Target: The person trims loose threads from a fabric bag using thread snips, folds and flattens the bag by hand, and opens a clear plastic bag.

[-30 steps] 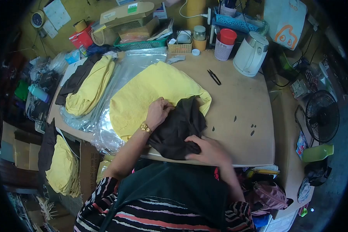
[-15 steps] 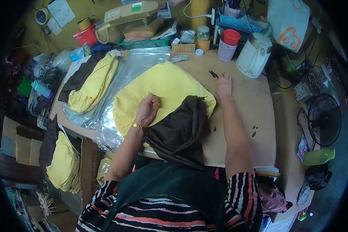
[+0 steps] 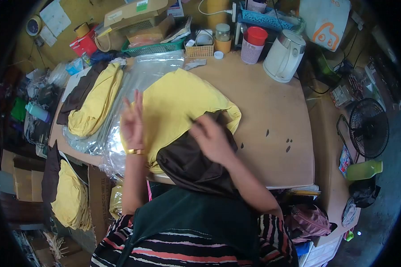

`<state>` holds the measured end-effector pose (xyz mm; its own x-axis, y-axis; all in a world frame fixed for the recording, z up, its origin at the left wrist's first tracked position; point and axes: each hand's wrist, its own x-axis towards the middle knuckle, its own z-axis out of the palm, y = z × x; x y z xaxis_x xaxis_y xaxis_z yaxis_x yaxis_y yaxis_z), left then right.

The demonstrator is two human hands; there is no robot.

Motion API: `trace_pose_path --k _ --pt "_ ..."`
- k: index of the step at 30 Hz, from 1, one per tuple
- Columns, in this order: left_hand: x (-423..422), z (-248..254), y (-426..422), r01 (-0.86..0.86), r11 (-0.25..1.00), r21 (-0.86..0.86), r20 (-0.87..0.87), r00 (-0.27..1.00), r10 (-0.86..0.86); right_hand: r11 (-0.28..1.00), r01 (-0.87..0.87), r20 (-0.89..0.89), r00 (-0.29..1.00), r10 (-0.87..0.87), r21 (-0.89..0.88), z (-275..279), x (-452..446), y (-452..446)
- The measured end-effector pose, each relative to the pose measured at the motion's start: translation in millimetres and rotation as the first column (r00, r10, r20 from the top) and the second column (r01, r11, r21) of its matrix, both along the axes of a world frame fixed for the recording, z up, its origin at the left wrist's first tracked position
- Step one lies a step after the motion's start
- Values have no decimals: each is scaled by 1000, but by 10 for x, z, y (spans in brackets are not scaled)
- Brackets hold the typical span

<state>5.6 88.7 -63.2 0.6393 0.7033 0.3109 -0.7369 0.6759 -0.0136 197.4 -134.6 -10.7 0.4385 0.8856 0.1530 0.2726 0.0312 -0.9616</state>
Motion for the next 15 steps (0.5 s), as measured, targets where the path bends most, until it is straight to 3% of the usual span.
trace_pose_path --k 1,2,3,4,6,7,8,10,11,12,13,14,15 --pt "-159 350 -98 -165 977 131 -70 982 175 978 190 78 977 -197 79 -119 126 -94" --pt "-357 556 -112 -190 965 178 -42 979 200 926 376 149 918 -368 -26 27 346 -187" --pt "-563 507 -8 -207 963 172 -52 974 218 889 458 251 861 -442 -3 -32 673 -250" --pt "-767 451 130 -449 869 207 -122 870 478 840 540 498 743 -448 -50 -123 1028 -345" --pt "-879 585 43 -430 840 331 9 892 452 748 601 609 714 -345 -282 -263 1433 -448" --pt "-765 804 -152 -194 876 442 172 976 130 714 596 639 720 -271 -368 -366 1569 -448" --pt "-763 858 -301 -196 825 531 -23 969 245 720 587 638 724 -262 -370 -346 1515 -427" --pt "-693 731 -356 54 486 872 -62 998 1 696 665 839 518 -167 -272 -205 1284 -457" --pt "-648 740 -446 259 291 921 -266 964 -16 700 658 838 522 -161 -276 -92 1154 -480" --pt "-543 893 -595 433 46 900 -434 901 15 854 458 778 619 -107 -247 63 1014 -508" --pt "-462 950 -820 565 -147 812 -533 820 207 953 237 717 696 -29 -191 203 863 -550" --pt "-369 967 -1075 692 -269 670 -566 710 418 956 167 759 647 77 -239 334 686 -591" --pt "-262 1032 -1321 787 -379 487 -481 604 636 951 101 790 587 180 -292 423 535 -603"
